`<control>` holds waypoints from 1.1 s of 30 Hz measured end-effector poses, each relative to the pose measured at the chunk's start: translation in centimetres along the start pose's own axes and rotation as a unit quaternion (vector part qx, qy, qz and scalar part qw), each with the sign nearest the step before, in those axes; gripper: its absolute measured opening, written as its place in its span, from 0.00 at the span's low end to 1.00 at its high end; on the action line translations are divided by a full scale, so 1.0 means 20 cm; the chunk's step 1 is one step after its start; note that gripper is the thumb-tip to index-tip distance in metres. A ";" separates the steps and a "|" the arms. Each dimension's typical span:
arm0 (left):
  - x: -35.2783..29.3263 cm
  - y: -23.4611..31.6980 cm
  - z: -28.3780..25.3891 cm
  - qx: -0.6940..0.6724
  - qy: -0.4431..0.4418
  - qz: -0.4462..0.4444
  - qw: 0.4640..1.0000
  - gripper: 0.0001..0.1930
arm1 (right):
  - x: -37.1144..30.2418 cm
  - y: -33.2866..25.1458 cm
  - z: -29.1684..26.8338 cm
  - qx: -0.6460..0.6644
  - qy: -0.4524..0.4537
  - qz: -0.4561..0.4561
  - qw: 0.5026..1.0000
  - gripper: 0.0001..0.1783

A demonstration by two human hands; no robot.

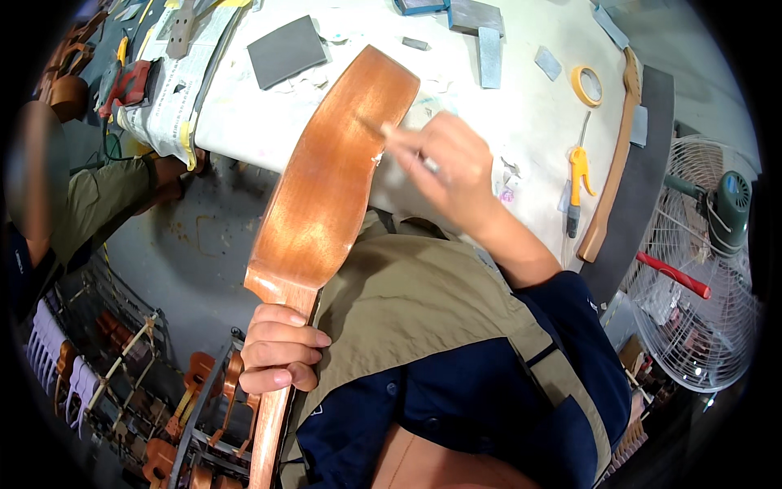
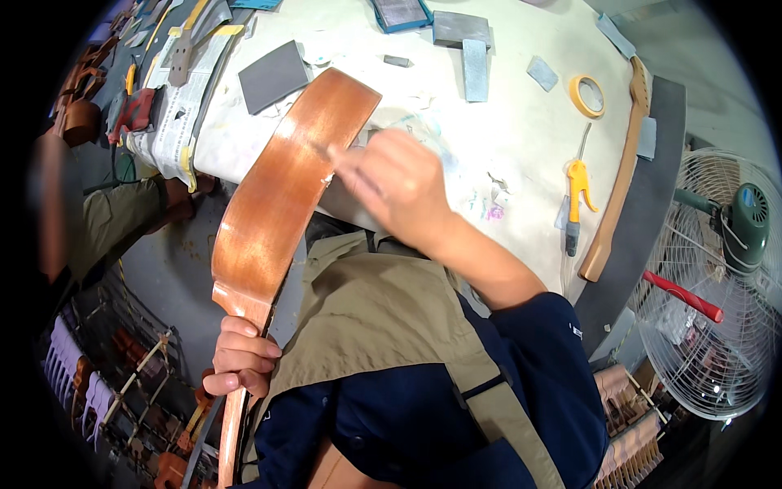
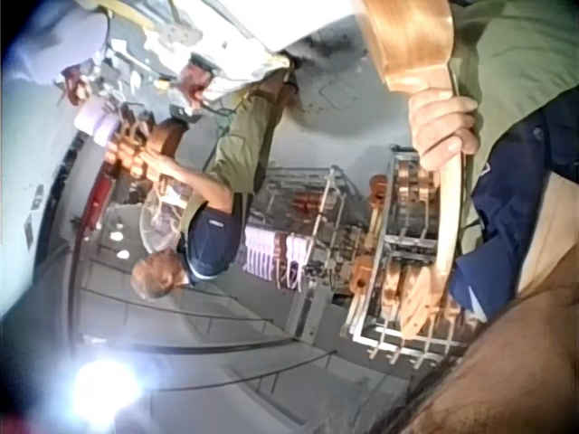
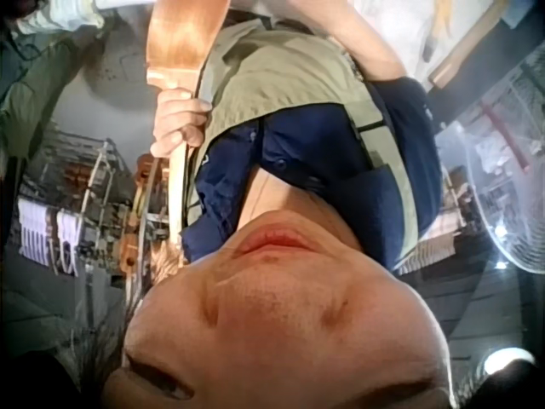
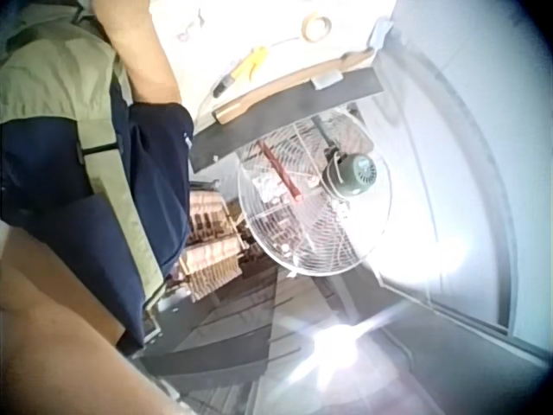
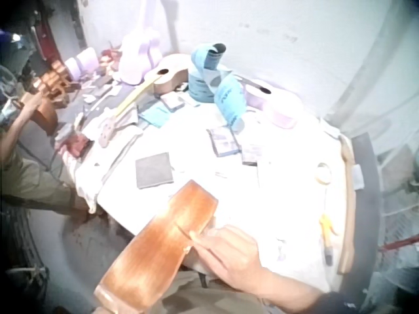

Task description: The person sands the body and neck of a wooden guitar using sandpaper, then wipes the surface with a cloth. The person places the guitar on a rack and picks up another guitar to repeat the sanding process.

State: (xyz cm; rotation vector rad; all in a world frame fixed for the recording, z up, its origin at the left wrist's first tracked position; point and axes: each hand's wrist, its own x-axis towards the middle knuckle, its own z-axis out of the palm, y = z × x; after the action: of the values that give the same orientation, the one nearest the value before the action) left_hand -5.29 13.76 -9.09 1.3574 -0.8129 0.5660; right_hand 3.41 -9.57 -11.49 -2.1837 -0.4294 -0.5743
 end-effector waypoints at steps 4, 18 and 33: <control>-0.01 0.00 0.01 0.002 0.013 0.002 1.000 0.09 | 0.01 0.02 -0.02 0.098 -0.036 0.094 0.990 0.03; -0.02 0.03 -0.01 0.011 -0.009 -0.025 1.000 0.10 | -0.13 0.03 -0.07 0.299 -0.061 0.343 0.888 0.10; 0.00 0.05 -0.01 0.025 -0.036 -0.035 0.998 0.11 | -0.08 0.01 -0.05 0.053 -0.123 0.208 0.969 0.08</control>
State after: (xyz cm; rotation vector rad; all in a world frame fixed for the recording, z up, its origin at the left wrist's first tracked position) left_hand -6.05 14.06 -8.47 1.4533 -0.8108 0.4878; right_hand 1.86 -10.71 -11.94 -2.1615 -0.1172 -0.0488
